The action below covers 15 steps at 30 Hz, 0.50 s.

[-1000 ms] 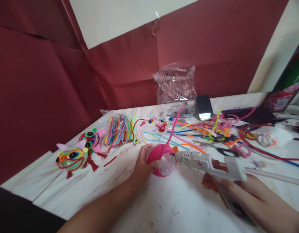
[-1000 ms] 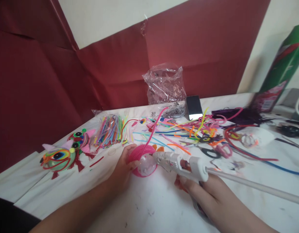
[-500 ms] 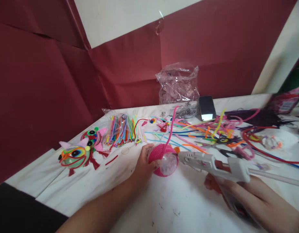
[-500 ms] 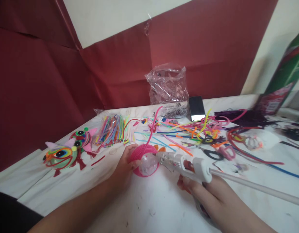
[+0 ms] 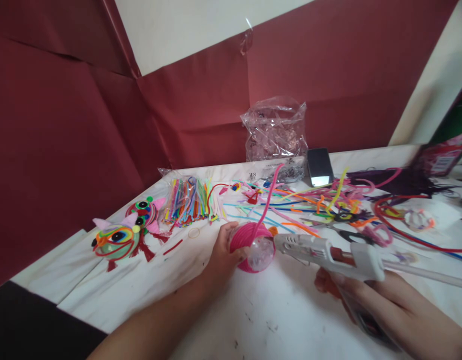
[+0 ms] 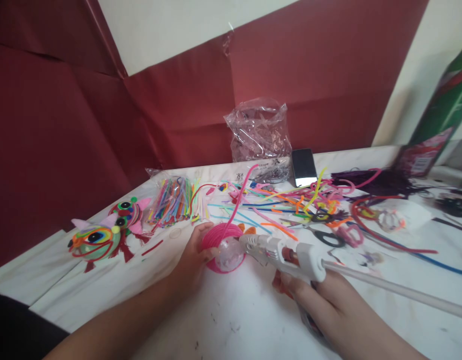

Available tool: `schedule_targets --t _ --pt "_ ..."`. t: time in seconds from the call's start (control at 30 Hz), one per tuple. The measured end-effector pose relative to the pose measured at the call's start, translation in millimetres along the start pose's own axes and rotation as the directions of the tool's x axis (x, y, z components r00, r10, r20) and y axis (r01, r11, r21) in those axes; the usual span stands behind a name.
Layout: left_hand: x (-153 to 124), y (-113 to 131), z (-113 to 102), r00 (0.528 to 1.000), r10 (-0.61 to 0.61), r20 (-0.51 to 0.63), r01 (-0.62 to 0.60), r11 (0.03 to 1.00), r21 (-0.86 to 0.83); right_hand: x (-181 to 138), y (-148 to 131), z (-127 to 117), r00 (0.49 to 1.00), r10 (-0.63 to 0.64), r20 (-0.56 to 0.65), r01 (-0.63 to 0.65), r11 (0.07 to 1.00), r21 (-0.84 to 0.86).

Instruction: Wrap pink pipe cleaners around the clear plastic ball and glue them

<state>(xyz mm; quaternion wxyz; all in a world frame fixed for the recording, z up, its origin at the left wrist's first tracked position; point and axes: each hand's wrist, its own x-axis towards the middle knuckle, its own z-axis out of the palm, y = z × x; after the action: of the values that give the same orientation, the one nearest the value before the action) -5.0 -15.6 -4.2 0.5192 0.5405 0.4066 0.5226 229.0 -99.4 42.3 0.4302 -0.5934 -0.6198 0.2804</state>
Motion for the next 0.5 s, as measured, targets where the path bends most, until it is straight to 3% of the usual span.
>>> schedule_targets --t 0.5 --pt "2.8 -5.3 -2.3 1.000 0.021 -0.003 -0.021 1.000 -0.009 0.7 1.0 -1.0 1.000 0.009 0.007 -0.009 1.000 -0.019"
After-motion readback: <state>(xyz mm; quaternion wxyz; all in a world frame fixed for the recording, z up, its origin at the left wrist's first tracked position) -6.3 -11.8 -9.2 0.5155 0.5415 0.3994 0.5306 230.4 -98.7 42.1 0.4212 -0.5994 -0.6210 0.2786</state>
